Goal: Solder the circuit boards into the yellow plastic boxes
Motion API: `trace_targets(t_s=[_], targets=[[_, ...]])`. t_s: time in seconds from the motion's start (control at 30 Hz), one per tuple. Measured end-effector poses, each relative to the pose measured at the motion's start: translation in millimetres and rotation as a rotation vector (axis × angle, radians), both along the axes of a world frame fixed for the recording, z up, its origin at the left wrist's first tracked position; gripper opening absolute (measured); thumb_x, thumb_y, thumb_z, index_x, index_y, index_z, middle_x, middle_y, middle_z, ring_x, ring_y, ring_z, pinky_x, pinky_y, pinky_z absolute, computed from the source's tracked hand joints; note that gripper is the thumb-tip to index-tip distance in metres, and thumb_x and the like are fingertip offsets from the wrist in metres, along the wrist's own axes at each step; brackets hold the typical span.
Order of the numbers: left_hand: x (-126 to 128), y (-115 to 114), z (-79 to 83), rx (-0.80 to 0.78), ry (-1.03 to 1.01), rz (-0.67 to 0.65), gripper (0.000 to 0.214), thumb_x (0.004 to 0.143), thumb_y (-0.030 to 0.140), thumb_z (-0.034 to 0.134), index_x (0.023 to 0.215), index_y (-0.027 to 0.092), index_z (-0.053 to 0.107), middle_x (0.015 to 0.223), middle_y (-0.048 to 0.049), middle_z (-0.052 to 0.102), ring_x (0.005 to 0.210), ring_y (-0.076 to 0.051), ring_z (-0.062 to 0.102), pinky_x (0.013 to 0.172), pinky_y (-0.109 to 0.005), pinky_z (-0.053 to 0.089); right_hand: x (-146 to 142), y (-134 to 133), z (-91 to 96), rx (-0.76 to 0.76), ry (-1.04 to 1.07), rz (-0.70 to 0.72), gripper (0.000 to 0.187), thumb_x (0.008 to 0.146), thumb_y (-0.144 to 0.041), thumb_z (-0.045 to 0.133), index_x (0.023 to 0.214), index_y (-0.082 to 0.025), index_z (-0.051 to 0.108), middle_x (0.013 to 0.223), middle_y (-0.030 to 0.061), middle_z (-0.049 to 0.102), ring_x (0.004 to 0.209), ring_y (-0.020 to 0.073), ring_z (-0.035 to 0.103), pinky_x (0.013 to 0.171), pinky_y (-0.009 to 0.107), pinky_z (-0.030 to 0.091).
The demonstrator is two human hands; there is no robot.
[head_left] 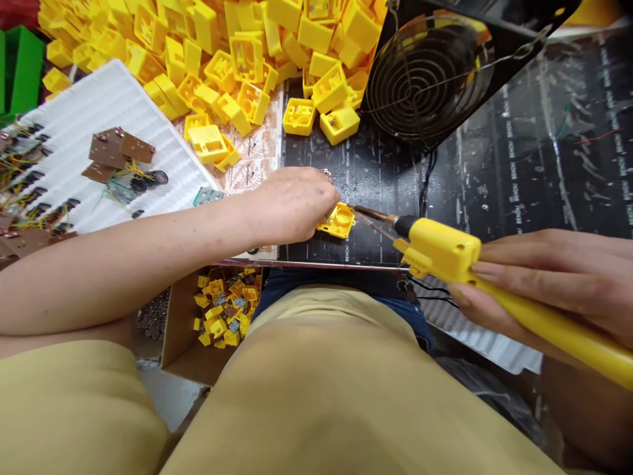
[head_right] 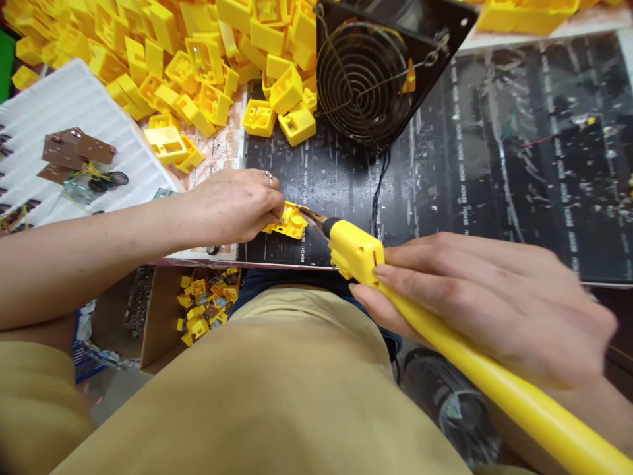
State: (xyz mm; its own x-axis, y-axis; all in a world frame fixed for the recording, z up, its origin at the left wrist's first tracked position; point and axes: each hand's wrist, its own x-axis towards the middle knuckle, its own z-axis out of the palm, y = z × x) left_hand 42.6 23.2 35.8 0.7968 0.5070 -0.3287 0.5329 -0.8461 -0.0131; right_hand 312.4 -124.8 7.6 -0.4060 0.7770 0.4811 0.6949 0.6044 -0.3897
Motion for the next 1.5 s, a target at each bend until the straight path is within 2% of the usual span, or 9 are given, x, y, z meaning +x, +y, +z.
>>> trace_targets(t_s=[0.13,0.23,0.33,0.47,0.6,0.73,1.1,1.3,1.5], targets=[[1,-2,0.8,0.025,0.068,-0.001,0.022,0.083,0.009,0.056,0.087,0.018,0.076,0.087,-0.0076,0.072,0.087,-0.022,0.068,0.074,-0.031,0.050,10,5,-8.3,0.018,-0.018,0.032,0.037,0.087,-0.031,0.082,0.121,-0.030,0.067,0.105,0.0016,0.075,0.075,0.0174,0.074,0.050,0.023,0.059],[0,-3,0.9,0.038,0.028,-0.003,0.022,0.084,0.010,0.055,0.085,0.018,0.075,0.084,-0.0070,0.071,0.085,-0.022,0.067,0.074,-0.032,0.050,12,5,-9.5,-0.005,-0.017,-0.021,0.064,0.091,-0.036,0.078,0.148,-0.037,0.051,0.104,0.0014,0.076,0.074,0.0189,0.074,0.048,0.024,0.060],[-3,-3,0.6,0.021,-0.039,0.007,0.022,0.087,0.013,0.053,0.080,0.018,0.074,0.083,-0.0074,0.072,0.085,-0.023,0.067,0.076,-0.033,0.050,10,5,-9.8,0.022,-0.019,0.011,0.073,0.090,-0.039,0.079,0.155,-0.036,0.044,0.104,0.0031,0.076,0.074,0.0191,0.074,0.046,0.023,0.057],[-10,-5,-6.3,-0.022,-0.153,0.076,0.022,0.092,0.020,0.054,0.086,0.017,0.075,0.093,-0.0089,0.075,0.092,-0.025,0.068,0.084,-0.037,0.050,-2,2,-13.5,0.093,-0.039,-0.065,0.065,0.091,-0.040,0.078,0.150,-0.031,0.051,0.099,0.0022,0.076,0.071,0.0177,0.073,0.043,0.023,0.052],[-17,-8,-19.5,-0.003,-0.305,0.247,0.020,0.094,0.024,0.057,0.102,0.018,0.074,0.089,-0.0060,0.075,0.089,-0.023,0.068,0.088,-0.038,0.049,-16,-4,-17.4,0.081,-0.100,-0.218,0.039,0.103,-0.050,0.058,0.133,-0.026,0.060,0.093,0.0024,0.076,0.068,0.0174,0.072,0.047,0.028,0.048],[-19,-12,-25.2,0.071,-0.323,0.267,0.020,0.092,0.024,0.055,0.091,0.017,0.074,0.087,-0.0069,0.075,0.091,-0.025,0.069,0.083,-0.036,0.048,-21,-7,-20.6,0.043,-0.080,-0.260,0.044,0.106,-0.058,0.045,0.131,-0.025,0.060,0.094,0.0034,0.076,0.070,0.0196,0.072,0.056,0.033,0.051],[-23,-16,-32.7,0.111,-0.332,0.267,0.024,0.095,0.021,0.049,0.095,0.013,0.072,0.089,-0.0090,0.074,0.081,-0.022,0.069,0.069,-0.031,0.045,-38,7,-17.7,0.080,0.090,-0.025,0.005,0.100,-0.026,0.065,0.100,-0.022,0.062,0.084,0.0004,0.074,0.077,0.0143,0.074,0.075,0.023,0.064],[-24,-17,-33.7,0.097,-0.352,0.245,0.023,0.096,0.021,0.049,0.097,0.013,0.071,0.088,-0.0093,0.073,0.081,-0.022,0.068,0.071,-0.031,0.046,-44,11,-15.5,0.062,0.031,-0.035,0.013,0.104,-0.029,0.059,0.092,-0.022,0.061,0.083,0.0022,0.073,0.074,0.0147,0.073,0.076,0.026,0.066],[-24,-16,-34.5,0.108,-0.331,0.226,0.025,0.098,0.024,0.049,0.097,0.014,0.072,0.090,-0.0087,0.073,0.083,-0.023,0.070,0.068,-0.032,0.045,-47,17,-0.8,0.189,-0.006,0.064,0.023,0.086,-0.015,0.081,0.097,-0.017,0.061,0.082,0.0045,0.073,0.069,0.0134,0.070,0.071,0.026,0.065]])
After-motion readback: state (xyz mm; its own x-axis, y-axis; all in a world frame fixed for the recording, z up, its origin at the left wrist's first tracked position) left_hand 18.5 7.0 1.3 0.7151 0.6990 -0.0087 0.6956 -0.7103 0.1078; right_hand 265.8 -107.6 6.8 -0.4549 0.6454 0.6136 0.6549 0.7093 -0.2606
